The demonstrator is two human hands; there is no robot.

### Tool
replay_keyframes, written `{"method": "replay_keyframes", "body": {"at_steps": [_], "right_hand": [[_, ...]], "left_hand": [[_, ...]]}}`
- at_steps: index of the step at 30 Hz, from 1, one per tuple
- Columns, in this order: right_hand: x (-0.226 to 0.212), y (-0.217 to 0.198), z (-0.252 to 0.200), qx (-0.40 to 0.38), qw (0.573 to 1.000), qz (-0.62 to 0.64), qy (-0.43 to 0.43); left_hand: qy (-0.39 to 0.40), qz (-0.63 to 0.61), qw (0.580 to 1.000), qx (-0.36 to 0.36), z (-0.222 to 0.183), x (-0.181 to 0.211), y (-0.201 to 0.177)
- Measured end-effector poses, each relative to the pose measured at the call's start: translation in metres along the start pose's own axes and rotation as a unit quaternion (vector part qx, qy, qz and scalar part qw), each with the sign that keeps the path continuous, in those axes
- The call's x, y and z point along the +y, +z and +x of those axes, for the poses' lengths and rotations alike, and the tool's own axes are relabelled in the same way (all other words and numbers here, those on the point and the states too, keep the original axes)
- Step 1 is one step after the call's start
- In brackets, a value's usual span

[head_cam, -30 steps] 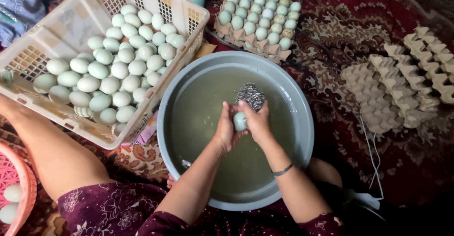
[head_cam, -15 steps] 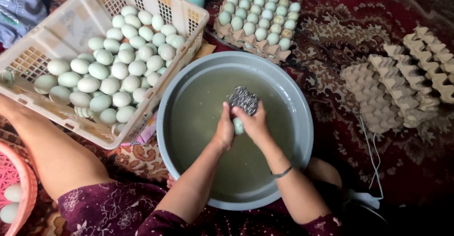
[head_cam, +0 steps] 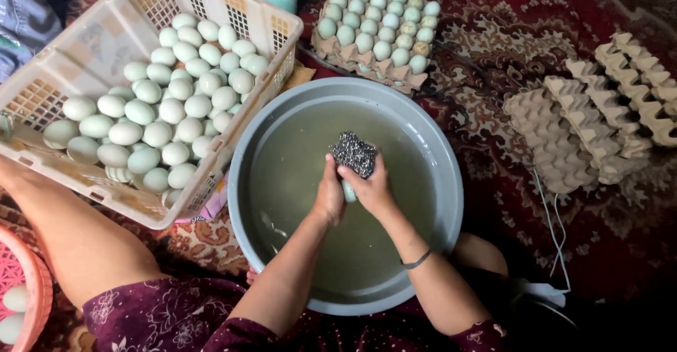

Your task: Washing individual eggs in a basin of water using a metal wire scrubber to remove dirt.

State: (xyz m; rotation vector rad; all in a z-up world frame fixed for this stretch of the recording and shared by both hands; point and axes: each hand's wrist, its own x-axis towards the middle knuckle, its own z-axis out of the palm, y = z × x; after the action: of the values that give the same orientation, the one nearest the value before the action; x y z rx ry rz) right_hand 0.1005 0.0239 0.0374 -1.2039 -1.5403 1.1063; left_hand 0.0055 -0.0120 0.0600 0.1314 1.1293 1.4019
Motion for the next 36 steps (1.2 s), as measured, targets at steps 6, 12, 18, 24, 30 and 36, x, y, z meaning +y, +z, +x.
{"method": "replay_keyframes", "body": {"at_steps": [6, 12, 18, 24, 30, 36], "right_hand": [[0.040, -0.016, 0.034, 0.108, 0.985, -0.005, 0.135], [0.024, -0.018, 0.038, -0.047, 0.880, -0.460, 0.113], [0.048, -0.017, 0.041, 0.049, 0.980, -0.138, 0.137], [0.010, 0.014, -0.008, -0.005, 0.987, -0.133, -0.089], [-0.041, 0.021, -0.016, 0.069, 0.989, -0.057, 0.116], [0.048, 0.009, 0.015, 0.110, 0.989, -0.098, -0.010]], "left_hand": [[-0.023, 0.045, 0.992, -0.115, 0.048, -0.047, -0.024], [-0.091, -0.102, 0.986, -0.091, 0.059, -0.031, -0.032], [-0.076, -0.124, 0.988, -0.051, 0.077, -0.037, -0.043], [-0.082, -0.179, 0.980, -0.022, 0.084, -0.066, -0.037], [-0.073, -0.154, 0.979, -0.110, 0.067, -0.055, -0.026], [-0.086, -0.164, 0.976, -0.116, 0.069, -0.057, -0.028]]}}
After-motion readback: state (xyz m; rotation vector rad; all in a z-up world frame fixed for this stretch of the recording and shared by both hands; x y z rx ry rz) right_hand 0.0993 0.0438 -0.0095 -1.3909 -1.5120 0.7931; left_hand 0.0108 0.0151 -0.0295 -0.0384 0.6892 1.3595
